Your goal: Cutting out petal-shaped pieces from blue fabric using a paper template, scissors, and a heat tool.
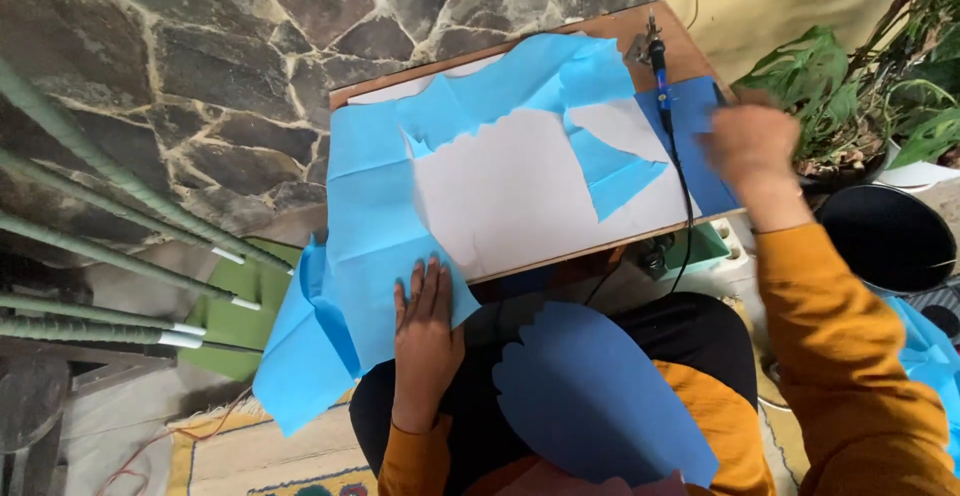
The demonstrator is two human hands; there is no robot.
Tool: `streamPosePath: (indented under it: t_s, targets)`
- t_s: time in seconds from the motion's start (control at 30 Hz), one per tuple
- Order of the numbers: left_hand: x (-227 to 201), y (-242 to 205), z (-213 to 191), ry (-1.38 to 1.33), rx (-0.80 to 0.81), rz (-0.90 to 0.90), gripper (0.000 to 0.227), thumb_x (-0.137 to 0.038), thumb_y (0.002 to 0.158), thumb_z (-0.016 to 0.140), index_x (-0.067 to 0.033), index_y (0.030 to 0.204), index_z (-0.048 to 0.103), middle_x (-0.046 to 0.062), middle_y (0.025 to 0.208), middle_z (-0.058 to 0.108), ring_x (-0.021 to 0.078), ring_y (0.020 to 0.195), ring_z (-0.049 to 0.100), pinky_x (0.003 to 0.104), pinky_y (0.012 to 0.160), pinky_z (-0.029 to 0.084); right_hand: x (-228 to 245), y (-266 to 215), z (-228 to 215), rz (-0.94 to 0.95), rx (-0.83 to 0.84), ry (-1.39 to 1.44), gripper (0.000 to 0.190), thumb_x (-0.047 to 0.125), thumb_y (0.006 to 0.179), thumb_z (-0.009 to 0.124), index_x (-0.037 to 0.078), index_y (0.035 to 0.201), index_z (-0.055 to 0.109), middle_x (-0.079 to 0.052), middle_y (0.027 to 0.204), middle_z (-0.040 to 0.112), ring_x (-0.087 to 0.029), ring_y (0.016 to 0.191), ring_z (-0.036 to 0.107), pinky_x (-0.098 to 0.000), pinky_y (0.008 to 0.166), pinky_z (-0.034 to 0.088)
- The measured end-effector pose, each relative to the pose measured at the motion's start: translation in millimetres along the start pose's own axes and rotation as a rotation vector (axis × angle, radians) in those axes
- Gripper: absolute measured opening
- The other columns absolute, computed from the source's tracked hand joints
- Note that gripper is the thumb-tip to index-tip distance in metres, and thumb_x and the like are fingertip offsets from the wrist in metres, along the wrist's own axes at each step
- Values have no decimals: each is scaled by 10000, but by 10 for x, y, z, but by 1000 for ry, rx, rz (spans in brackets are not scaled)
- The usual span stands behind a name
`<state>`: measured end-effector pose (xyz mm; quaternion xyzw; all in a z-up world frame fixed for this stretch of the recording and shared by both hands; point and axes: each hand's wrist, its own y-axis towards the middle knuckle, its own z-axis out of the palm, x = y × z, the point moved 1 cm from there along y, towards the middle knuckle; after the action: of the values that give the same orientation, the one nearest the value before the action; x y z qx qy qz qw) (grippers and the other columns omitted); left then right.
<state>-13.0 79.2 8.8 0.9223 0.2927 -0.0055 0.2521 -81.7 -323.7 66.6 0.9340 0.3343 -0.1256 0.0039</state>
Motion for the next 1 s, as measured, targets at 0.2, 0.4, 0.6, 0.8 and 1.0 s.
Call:
streamPosePath:
  t_s: [0.2, 0.4, 0.6, 0.8, 1.0]
  targets:
    - [4, -2, -11, -39, -12, 11, 624, -7, 716, 542, 17, 1307, 342, 167, 1376, 336, 335, 1300, 271, 534, 1050, 208, 1002, 133, -434, -774, -250, 6, 994, 384, 623, 734, 241, 1401, 131, -90, 1470, -52, -301, 1289, 206, -426, 767, 414]
    - [25, 14, -11, -80, 6, -2, 707, 16, 641, 572, 14, 1307, 334, 163, 1381, 328, 344, 1299, 263, 539, 1041, 199, 1492, 525, -703, -770, 123, 25, 1175, 379, 601, 785, 287, 1419, -54, -62, 1408, 43, -274, 1317, 120, -448, 974, 269]
    - [38, 20, 31, -69, 7, 9, 657, 38, 679, 520, 16, 1308, 331, 168, 1383, 322, 353, 1298, 266, 555, 1038, 208, 1683, 934, -129, -807, 11, 298, 658, 302, 682, 696, 207, 1264, 406, -121, 1223, 400, -342, 1138, 391, -432, 860, 389]
    - [8, 38, 8, -62, 18, -42, 640, 33, 645, 483, 0, 1282, 424, 162, 1333, 413, 344, 1249, 348, 514, 1043, 212, 1708, 361, 178, -775, -639, 221, 35, 202, 737, 610, 205, 772, 610, 9, 763, 560, -196, 672, 617, -363, 539, 526]
    - [124, 71, 13, -71, 73, 39, 705, 2, 560, 534, 42, 1258, 445, 198, 1316, 426, 402, 1223, 362, 568, 994, 245, 405, -1224, -379, -579, -818, 587, 283, 45, 651, 611, 108, 927, 596, -65, 680, 557, -270, 620, 598, -383, 546, 489]
